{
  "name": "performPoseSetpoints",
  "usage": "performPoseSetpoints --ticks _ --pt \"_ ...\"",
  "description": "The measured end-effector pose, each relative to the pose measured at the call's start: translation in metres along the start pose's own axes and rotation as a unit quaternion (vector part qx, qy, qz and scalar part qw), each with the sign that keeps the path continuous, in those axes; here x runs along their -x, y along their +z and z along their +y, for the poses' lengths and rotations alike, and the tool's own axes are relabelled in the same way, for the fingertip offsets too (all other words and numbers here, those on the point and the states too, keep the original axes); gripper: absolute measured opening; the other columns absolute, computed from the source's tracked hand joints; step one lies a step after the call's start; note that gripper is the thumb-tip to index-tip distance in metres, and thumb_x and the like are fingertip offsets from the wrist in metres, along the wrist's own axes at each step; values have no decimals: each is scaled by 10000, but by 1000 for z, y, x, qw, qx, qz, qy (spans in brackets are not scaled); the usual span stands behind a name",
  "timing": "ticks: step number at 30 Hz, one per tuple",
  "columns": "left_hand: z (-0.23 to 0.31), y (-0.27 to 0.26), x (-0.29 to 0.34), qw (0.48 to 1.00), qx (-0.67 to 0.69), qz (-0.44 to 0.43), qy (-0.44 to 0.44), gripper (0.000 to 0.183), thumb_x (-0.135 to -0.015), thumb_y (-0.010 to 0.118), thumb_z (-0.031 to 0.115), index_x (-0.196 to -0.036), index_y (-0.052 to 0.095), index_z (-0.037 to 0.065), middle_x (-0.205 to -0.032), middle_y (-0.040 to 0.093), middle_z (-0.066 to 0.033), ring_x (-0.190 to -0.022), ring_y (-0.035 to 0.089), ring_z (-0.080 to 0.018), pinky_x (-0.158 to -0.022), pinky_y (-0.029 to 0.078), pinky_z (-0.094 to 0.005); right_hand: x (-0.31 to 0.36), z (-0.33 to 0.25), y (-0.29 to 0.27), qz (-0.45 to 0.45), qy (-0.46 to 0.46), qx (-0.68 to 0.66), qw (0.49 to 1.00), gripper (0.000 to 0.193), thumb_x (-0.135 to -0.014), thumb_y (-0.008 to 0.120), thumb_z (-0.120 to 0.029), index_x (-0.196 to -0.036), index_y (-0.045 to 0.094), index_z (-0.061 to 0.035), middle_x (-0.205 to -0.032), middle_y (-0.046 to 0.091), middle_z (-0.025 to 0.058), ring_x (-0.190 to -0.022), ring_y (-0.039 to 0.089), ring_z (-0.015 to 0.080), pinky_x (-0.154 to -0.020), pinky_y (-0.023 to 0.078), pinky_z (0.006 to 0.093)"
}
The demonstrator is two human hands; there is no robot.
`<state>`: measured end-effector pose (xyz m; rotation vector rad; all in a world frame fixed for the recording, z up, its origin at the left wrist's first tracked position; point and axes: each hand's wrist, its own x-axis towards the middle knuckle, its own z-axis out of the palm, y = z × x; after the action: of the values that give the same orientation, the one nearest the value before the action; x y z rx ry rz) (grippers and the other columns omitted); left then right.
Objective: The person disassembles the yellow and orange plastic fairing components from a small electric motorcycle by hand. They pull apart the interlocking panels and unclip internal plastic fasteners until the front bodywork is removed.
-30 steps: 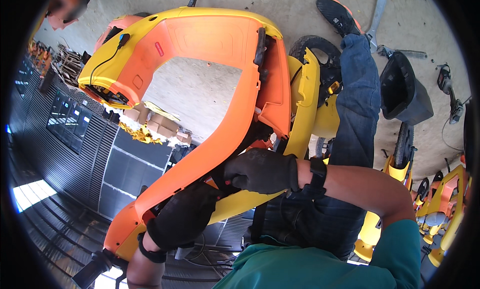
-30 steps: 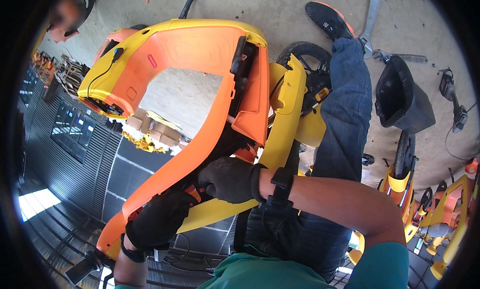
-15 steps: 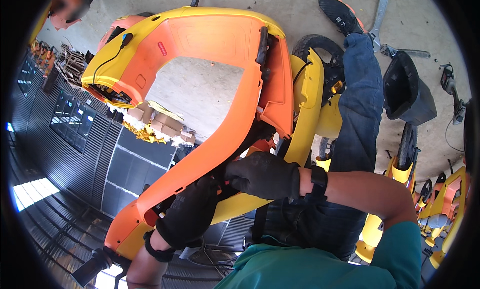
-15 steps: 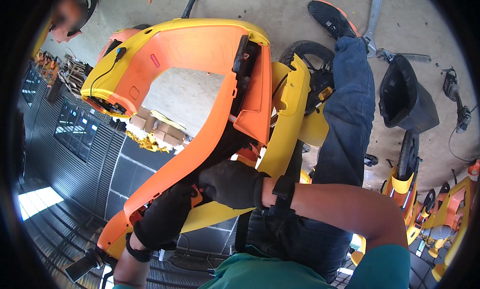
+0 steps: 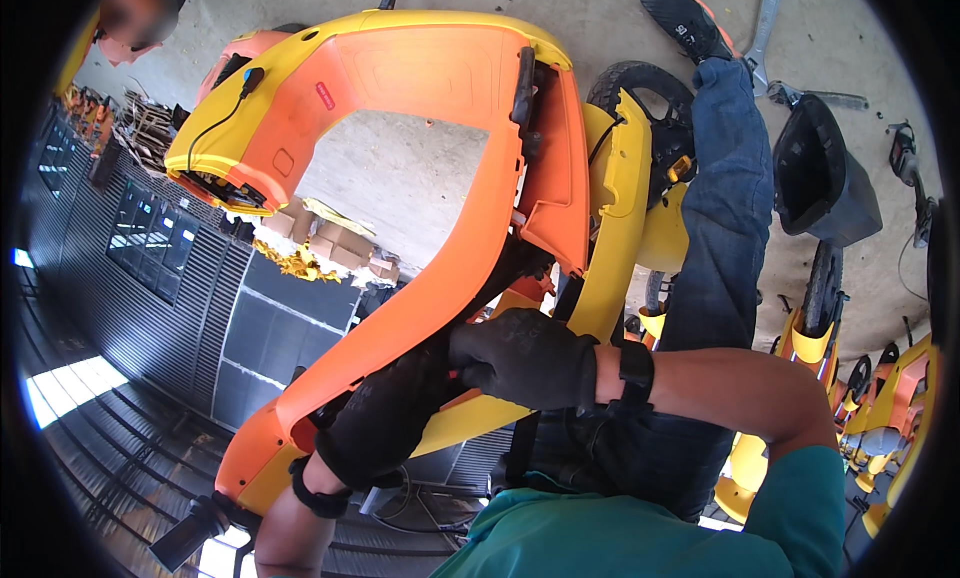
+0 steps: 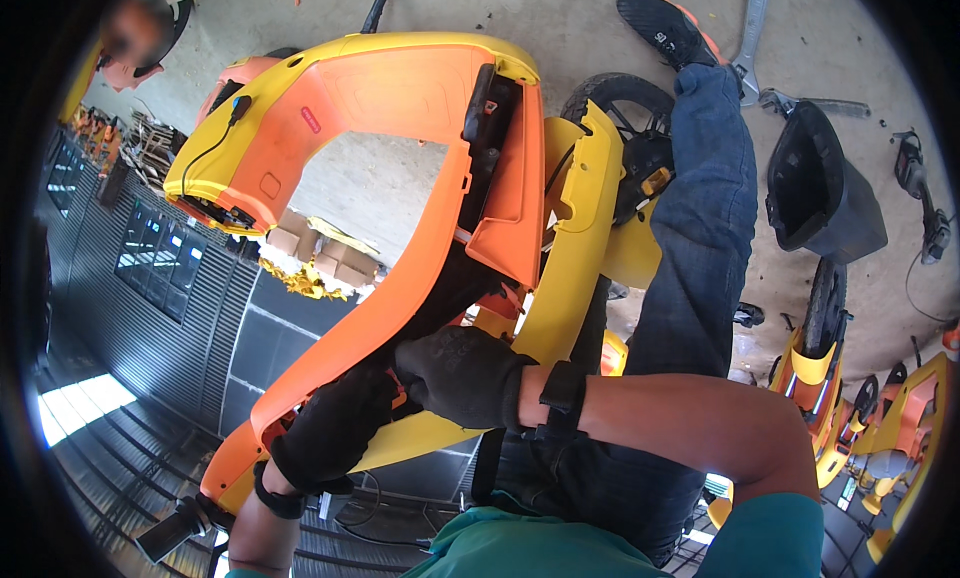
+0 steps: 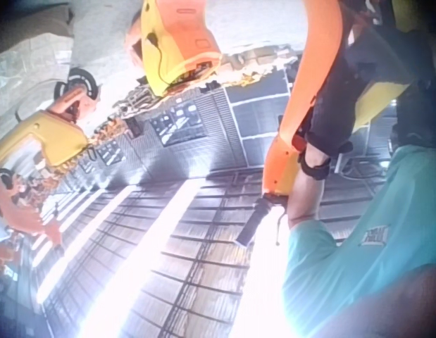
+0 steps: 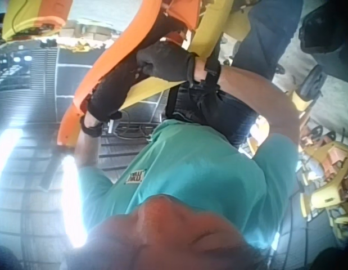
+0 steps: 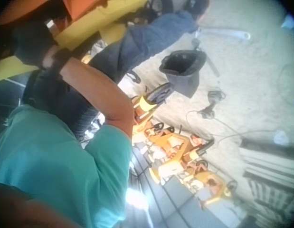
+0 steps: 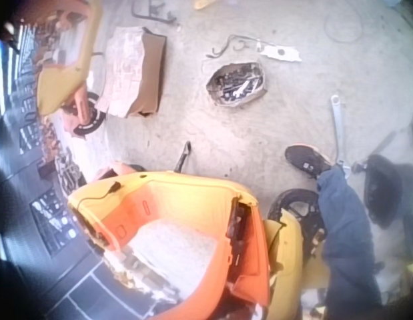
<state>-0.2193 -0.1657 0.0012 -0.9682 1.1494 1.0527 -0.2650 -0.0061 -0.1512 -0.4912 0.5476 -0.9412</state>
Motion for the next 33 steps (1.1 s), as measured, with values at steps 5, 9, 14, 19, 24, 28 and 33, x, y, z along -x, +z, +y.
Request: performPoseSetpoints --ticks 5,9,14,19,24,28,33 --pt "-1 1 3 997 -73 10 14 409 -886 562 8 -1291 535 -50 -1190 591 -228 -1118 568 -388 -988 449 -435 0 2 1 7 7 -11 1000 162 -849 684 -134 -1003 657 -90 -846 703 129 -819 684 337 -761 530 443" --pt "16 -7 -5 997 14 -24 -66 454 -873 538 -26 -1325 498 -53 -1180 600 -234 -1144 564 -395 -978 454 -434 -1 2 1 25 -3 -33 999 83 -831 633 -116 -876 614 -48 -796 652 188 -790 662 375 -711 511 478" --pt "2 0 -1 1000 -19 -14 -19 464 -852 536 -46 -1314 499 -61 -1177 603 -244 -1134 570 -402 -980 458 -435 0 -1 -2 16 -6 1 1000 150 -843 697 -140 -974 656 -81 -834 698 136 -816 685 330 -743 527 444" --pt "-7 4 0 995 -85 -4 49 521 -842 536 -49 -1357 459 -73 -1201 592 -262 -1150 556 -421 -1007 441 -448 0 -1 -3 13 0 5 1000 155 -837 703 -140 -974 659 -81 -841 698 136 -834 687 324 -754 529 435" --pt "-2 3 -2 995 -87 12 52 582 -845 540 -34 -1409 402 -73 -1237 571 -280 -1162 539 -448 -1019 431 -467 -1 6 4 13 -3 1 1000 159 -836 703 -135 -982 662 -85 -845 698 134 -826 688 324 -747 531 432" --pt "-5 4 -4 999 -40 -7 16 579 -856 539 -15 -1416 396 -67 -1237 563 -285 -1161 536 -454 -1010 436 -472 -1 9 5 7 -16 -24 1000 156 -838 668 -162 -970 644 -81 -837 666 172 -843 670 366 -749 523 472" --pt "-8 7 -2 996 -90 8 27 397 -869 554 -16 -1266 568 -5 -1245 572 -203 -1147 562 -369 -1012 435 -443 0 5 1 -6 -17 5 1000 156 -854 685 -134 -998 655 -82 -857 693 143 -824 682 340 -737 528 444"
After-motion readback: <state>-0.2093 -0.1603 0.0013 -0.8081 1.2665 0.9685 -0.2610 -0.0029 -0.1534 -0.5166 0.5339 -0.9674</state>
